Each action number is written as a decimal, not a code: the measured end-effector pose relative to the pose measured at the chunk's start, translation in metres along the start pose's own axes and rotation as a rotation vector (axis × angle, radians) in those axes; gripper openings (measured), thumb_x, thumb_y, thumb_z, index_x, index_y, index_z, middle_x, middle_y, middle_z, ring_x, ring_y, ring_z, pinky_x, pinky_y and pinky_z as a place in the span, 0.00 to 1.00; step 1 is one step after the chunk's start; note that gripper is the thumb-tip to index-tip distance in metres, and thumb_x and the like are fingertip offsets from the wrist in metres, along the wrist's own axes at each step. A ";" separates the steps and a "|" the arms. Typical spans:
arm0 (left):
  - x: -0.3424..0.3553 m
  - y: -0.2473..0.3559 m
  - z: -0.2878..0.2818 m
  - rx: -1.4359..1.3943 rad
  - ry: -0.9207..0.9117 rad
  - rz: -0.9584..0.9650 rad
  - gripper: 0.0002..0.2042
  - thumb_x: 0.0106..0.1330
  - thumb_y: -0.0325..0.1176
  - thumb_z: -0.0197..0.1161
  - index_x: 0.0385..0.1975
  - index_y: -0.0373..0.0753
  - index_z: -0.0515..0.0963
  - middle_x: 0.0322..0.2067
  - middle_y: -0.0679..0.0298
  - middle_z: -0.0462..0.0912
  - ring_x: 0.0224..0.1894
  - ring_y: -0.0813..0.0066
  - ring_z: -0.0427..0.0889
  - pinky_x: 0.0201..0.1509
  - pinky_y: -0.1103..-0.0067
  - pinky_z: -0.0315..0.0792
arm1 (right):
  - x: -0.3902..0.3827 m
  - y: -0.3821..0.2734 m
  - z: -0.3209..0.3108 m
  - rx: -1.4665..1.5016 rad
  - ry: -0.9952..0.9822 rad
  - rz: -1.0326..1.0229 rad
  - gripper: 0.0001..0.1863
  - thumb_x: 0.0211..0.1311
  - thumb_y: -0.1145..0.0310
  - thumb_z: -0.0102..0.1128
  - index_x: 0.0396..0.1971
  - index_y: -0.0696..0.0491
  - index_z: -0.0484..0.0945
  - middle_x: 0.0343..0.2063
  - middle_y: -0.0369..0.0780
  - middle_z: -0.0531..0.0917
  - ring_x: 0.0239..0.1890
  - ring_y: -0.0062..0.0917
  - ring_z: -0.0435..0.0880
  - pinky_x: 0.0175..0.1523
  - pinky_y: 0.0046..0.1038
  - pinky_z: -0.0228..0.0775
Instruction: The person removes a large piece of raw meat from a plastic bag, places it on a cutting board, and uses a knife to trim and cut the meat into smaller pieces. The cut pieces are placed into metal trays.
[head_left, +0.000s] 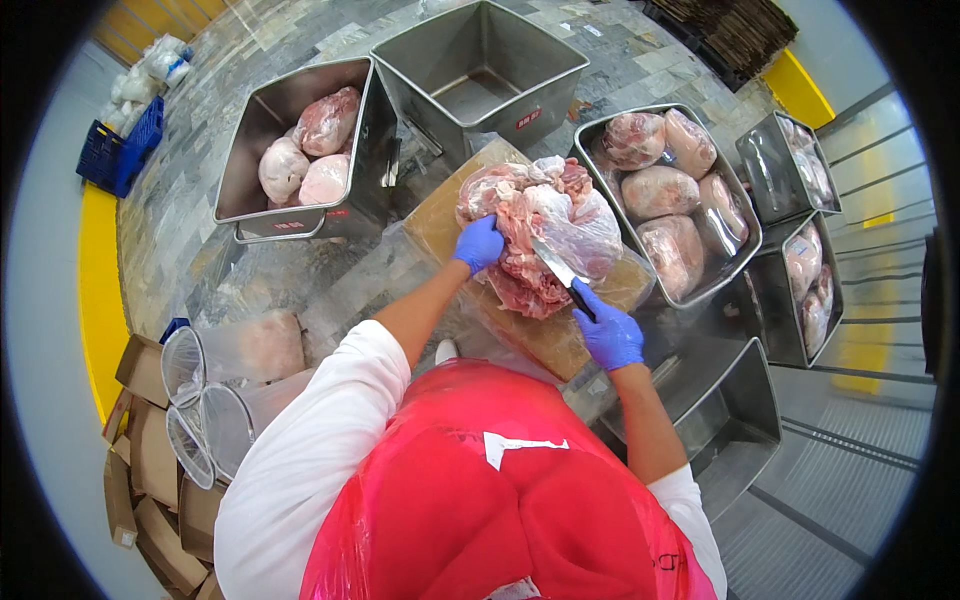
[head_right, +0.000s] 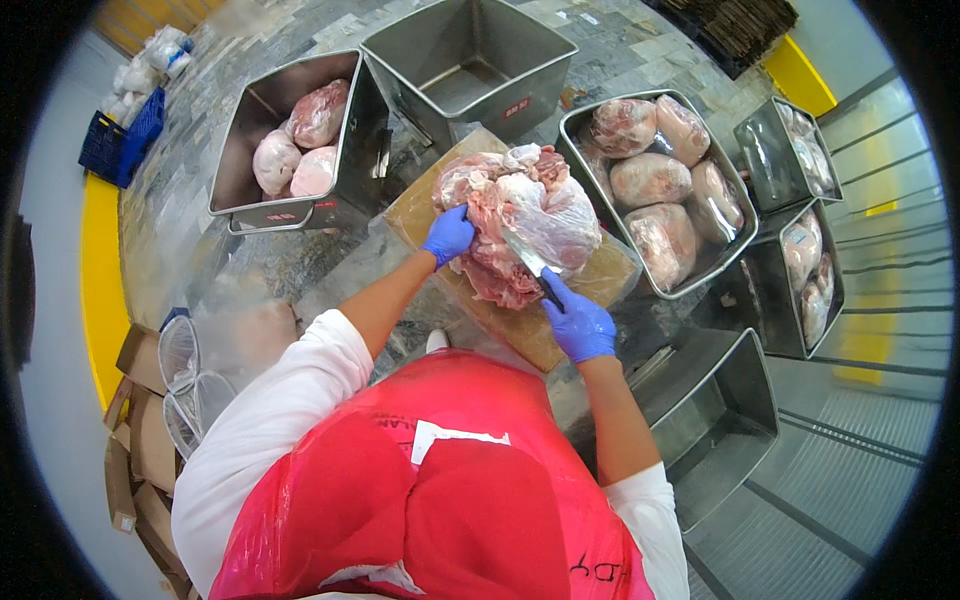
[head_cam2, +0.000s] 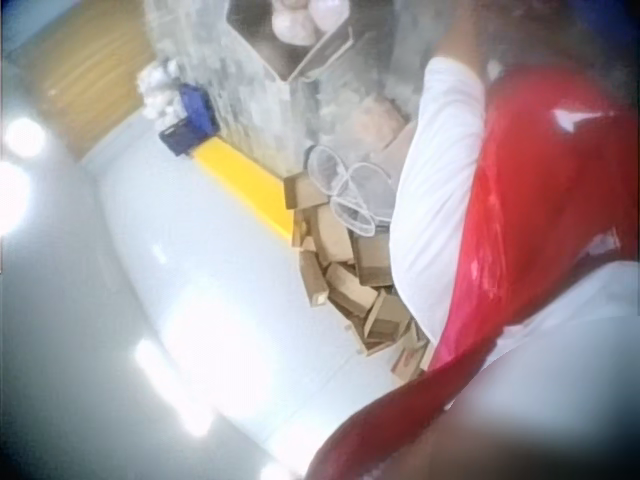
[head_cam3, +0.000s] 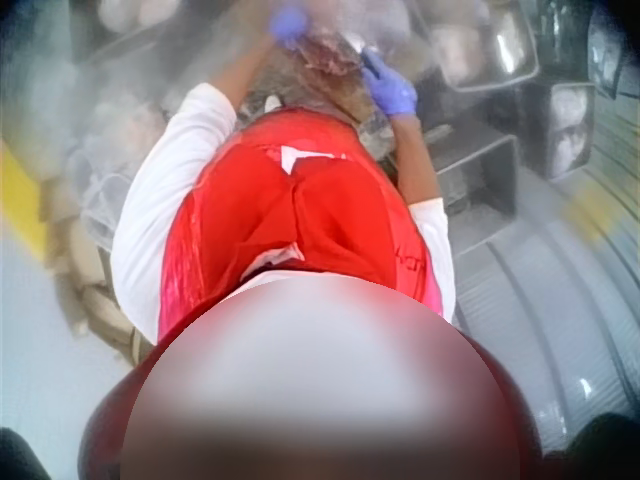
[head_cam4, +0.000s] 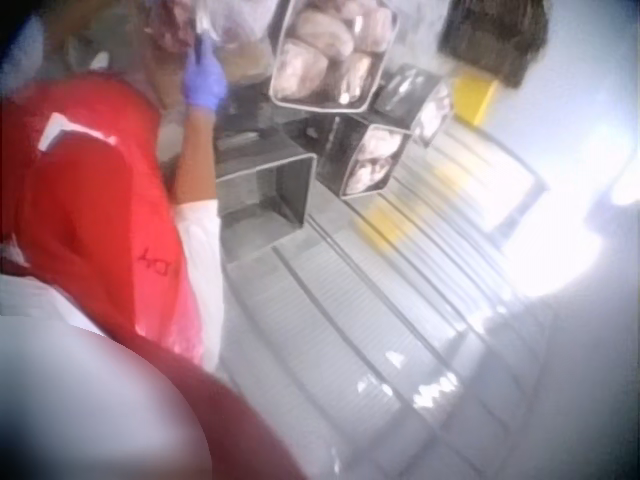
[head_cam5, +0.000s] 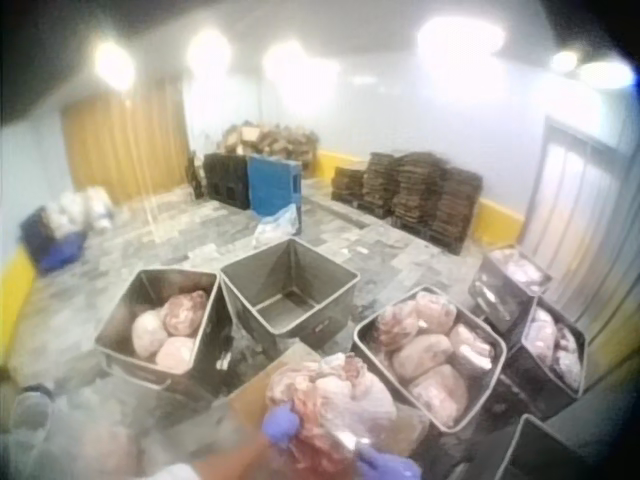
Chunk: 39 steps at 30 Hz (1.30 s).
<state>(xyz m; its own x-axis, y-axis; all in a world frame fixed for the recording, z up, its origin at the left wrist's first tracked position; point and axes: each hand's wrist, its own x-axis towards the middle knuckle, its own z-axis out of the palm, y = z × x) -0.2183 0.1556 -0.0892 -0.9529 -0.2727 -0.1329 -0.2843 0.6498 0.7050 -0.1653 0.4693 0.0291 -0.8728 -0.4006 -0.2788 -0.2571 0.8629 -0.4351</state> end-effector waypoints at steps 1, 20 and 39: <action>0.000 -0.009 0.007 -0.188 0.000 0.003 0.15 0.66 0.33 0.54 0.48 0.33 0.80 0.41 0.45 0.87 0.40 0.47 0.86 0.48 0.60 0.79 | -0.006 -0.011 -0.020 0.010 -0.078 0.066 0.29 0.70 0.50 0.57 0.71 0.21 0.66 0.43 0.51 0.86 0.43 0.52 0.86 0.48 0.50 0.77; -0.050 -0.027 0.001 -0.507 -0.184 -0.022 0.21 0.55 0.43 0.73 0.39 0.31 0.82 0.34 0.50 0.86 0.36 0.61 0.85 0.45 0.68 0.78 | -0.087 -0.034 -0.086 -0.239 -0.003 0.126 0.31 0.67 0.56 0.63 0.70 0.24 0.69 0.36 0.49 0.85 0.41 0.49 0.86 0.47 0.48 0.76; 0.052 -0.010 -0.033 -0.067 0.143 0.070 0.38 0.56 0.64 0.67 0.65 0.51 0.76 0.62 0.42 0.77 0.63 0.45 0.78 0.67 0.61 0.71 | -0.037 -0.099 -0.128 -0.835 -0.095 -0.123 0.23 0.69 0.54 0.59 0.64 0.27 0.76 0.32 0.45 0.85 0.31 0.43 0.87 0.36 0.46 0.79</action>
<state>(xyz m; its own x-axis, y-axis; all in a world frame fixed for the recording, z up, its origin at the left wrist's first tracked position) -0.2617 0.1113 -0.0801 -0.9438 -0.3302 0.0154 -0.2058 0.6233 0.7544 -0.1604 0.4381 0.1923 -0.7897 -0.4984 -0.3577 -0.6022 0.7409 0.2973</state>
